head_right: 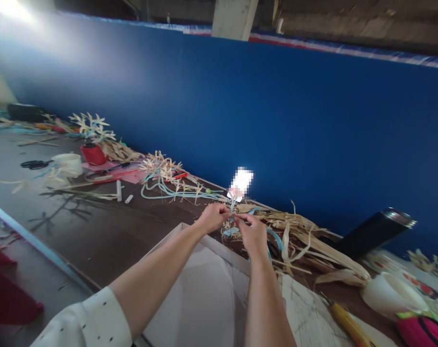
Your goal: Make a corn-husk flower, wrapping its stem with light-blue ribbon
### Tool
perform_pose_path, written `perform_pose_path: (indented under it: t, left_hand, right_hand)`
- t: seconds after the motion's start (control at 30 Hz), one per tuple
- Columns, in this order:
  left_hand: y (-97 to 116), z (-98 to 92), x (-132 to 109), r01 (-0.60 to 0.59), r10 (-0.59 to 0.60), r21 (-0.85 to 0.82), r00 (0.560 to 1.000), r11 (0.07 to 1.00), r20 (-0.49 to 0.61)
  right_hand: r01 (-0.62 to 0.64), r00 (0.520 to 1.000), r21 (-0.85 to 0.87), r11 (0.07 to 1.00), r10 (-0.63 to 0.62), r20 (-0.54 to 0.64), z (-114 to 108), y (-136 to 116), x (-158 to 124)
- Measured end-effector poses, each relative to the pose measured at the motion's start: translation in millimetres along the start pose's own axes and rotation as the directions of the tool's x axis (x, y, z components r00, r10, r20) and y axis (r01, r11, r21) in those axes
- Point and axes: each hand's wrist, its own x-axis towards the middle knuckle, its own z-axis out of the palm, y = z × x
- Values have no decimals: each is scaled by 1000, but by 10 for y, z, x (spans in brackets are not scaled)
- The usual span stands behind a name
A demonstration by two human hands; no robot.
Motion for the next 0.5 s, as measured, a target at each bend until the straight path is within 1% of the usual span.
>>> perform_pose_path:
  t: [0.13,0.2,0.27,0.37,0.5]
  left_hand:
    - [18,-17,-3,10,-10,2,1000,1000,4]
    - [23,-22,-4,12,-12,3,1000,1000,7]
    - [26,-21,-6,2,-2,8,1000,1000,9]
    - [29,-8,-12,-19,19,34,1000,999,7]
    - [34,19,-17,-32,32,72,999,997,3]
  right_hand:
    - [-28,1000,16,999,29,-1,8,-4,-9]
    - [-18,1000,15,1000,18,-4,4,-39,-25]
    - [-6,1000,-21,1000,6,-9,-4,-81,-39]
    - [-28,1000,-84,996,28,-7,-15,-129,-46]
    - [-37,999,-126,991,37,3,-23,-132,-40]
